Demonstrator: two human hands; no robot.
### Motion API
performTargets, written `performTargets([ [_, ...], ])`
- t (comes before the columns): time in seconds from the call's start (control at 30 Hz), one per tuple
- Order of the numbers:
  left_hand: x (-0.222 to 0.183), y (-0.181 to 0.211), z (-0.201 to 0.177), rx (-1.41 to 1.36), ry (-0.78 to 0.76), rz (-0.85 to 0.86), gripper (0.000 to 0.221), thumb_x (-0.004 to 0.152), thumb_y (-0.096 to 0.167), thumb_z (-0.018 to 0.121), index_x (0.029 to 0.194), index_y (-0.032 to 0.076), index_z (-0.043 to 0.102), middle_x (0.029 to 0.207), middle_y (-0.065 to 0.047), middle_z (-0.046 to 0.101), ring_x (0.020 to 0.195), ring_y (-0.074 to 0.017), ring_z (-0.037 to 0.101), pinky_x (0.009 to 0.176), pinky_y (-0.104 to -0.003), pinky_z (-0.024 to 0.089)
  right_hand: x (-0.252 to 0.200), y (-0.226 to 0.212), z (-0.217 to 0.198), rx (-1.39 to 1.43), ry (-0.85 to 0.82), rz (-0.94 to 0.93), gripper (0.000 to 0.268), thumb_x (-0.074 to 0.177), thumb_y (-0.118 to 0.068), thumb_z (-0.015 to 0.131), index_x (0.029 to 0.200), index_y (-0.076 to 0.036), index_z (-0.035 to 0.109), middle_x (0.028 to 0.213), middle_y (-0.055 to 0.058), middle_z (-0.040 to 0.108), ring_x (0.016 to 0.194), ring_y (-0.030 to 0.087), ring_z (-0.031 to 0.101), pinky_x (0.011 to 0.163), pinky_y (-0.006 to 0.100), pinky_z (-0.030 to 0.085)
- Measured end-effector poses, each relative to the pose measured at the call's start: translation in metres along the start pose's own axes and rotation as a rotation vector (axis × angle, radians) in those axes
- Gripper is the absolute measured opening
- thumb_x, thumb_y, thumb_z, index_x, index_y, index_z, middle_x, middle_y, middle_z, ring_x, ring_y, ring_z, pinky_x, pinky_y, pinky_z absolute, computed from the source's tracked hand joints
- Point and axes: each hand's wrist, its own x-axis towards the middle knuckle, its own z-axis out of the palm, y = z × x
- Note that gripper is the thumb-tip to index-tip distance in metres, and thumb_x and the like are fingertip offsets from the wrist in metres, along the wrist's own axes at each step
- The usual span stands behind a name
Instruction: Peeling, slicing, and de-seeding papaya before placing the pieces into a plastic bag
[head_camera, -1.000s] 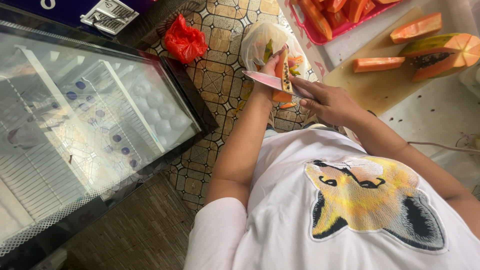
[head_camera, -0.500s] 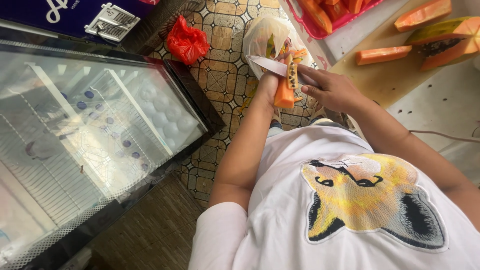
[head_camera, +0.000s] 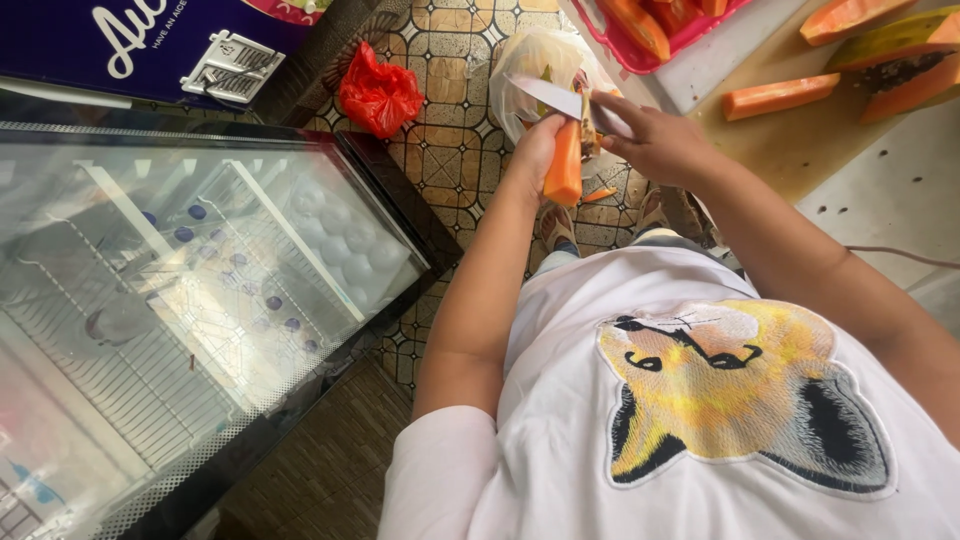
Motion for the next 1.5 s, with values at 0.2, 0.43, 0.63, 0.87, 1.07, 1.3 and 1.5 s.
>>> performTargets([
  [0.2, 0.042, -0.017, -0.016, -0.177, 0.082, 0.018, 0.037, 0.103, 0.032, 0.044, 0.117, 0.005, 0.065, 0.097, -0.007, 0.072, 0.065, -0.0174, 0.055, 0.056, -0.033, 0.046, 0.007, 0.005, 0.005, -0.289, 0.167, 0.026, 0.067, 0.102, -0.046, 0.053, 0.163, -0.046, 0.025, 0.123, 0.020, 0.057, 0.107, 0.044, 0.058, 0.079, 0.054, 0.050],
  [0.43, 0.032, -0.021, -0.006, -0.245, -0.036, 0.118, 0.045, 0.107, 0.032, 0.044, 0.137, 0.002, 0.059, 0.101, -0.009, 0.076, 0.062, -0.0172, 0.062, 0.055, -0.029, 0.051, 0.023, 0.026, 0.023, -0.554, 0.349, 0.028, 0.092, 0.084, -0.006, 0.069, 0.164, -0.030, 0.029, 0.119, 0.013, 0.065, 0.092, 0.034, 0.061, 0.062, 0.043, 0.056],
  [0.63, 0.079, -0.035, 0.020, -0.527, -0.220, 0.146, 0.041, 0.108, 0.034, 0.040, 0.137, 0.007, 0.053, 0.123, -0.013, 0.071, 0.053, -0.0165, 0.055, 0.050, -0.026, 0.051, 0.027, 0.036, 0.030, -0.785, 0.589, -0.083, 0.075, 0.083, -0.017, 0.073, 0.152, -0.022, 0.047, 0.104, 0.005, 0.070, 0.077, 0.029, 0.067, 0.048, 0.037, 0.054],
  [0.87, 0.079, -0.030, 0.028, -0.454, 0.006, 0.093, 0.041, 0.103, 0.034, 0.047, 0.132, 0.007, 0.058, 0.115, -0.010, 0.073, 0.064, -0.0181, 0.062, 0.053, -0.033, 0.049, 0.014, 0.040, 0.025, -0.749, 0.529, 0.011, 0.083, 0.073, -0.015, 0.077, 0.150, -0.021, 0.047, 0.102, 0.004, 0.068, 0.082, 0.030, 0.066, 0.054, 0.038, 0.057],
  [1.07, 0.119, -0.045, 0.017, -0.517, 0.036, 0.088, 0.030, 0.106, 0.034, 0.048, 0.119, 0.010, 0.058, 0.106, -0.010, 0.071, 0.061, -0.0230, 0.064, 0.050, -0.035, 0.051, 0.010, 0.051, 0.022, -0.628, 0.612, 0.009, 0.076, 0.079, -0.006, 0.069, 0.150, -0.017, 0.046, 0.103, 0.012, 0.060, 0.079, 0.036, 0.062, 0.049, 0.044, 0.055],
  [1.3, 0.069, -0.023, 0.003, -0.784, -0.231, 0.165, 0.044, 0.101, 0.058, 0.056, 0.113, 0.016, 0.059, 0.094, -0.010, 0.061, 0.066, -0.0179, 0.065, 0.055, -0.025, 0.062, -0.047, 0.007, -0.020, 0.478, -0.003, -0.031, 0.052, 0.104, -0.026, 0.053, 0.153, -0.015, 0.040, 0.115, 0.017, 0.062, 0.082, 0.026, 0.056, 0.074, 0.037, 0.047],
  [1.5, 0.083, -0.026, 0.013, -1.209, -0.498, 0.127, 0.017, 0.086, 0.015, 0.068, 0.099, 0.014, 0.058, 0.093, -0.009, 0.061, 0.080, -0.0132, 0.064, 0.069, -0.022, 0.064, -0.063, -0.007, 0.013, 0.837, -0.095, -0.578, 0.073, 0.100, -0.048, 0.036, 0.161, -0.013, 0.018, 0.171, -0.010, -0.002, 0.048, 0.014, 0.035, 0.039, 0.025, 0.034],
])
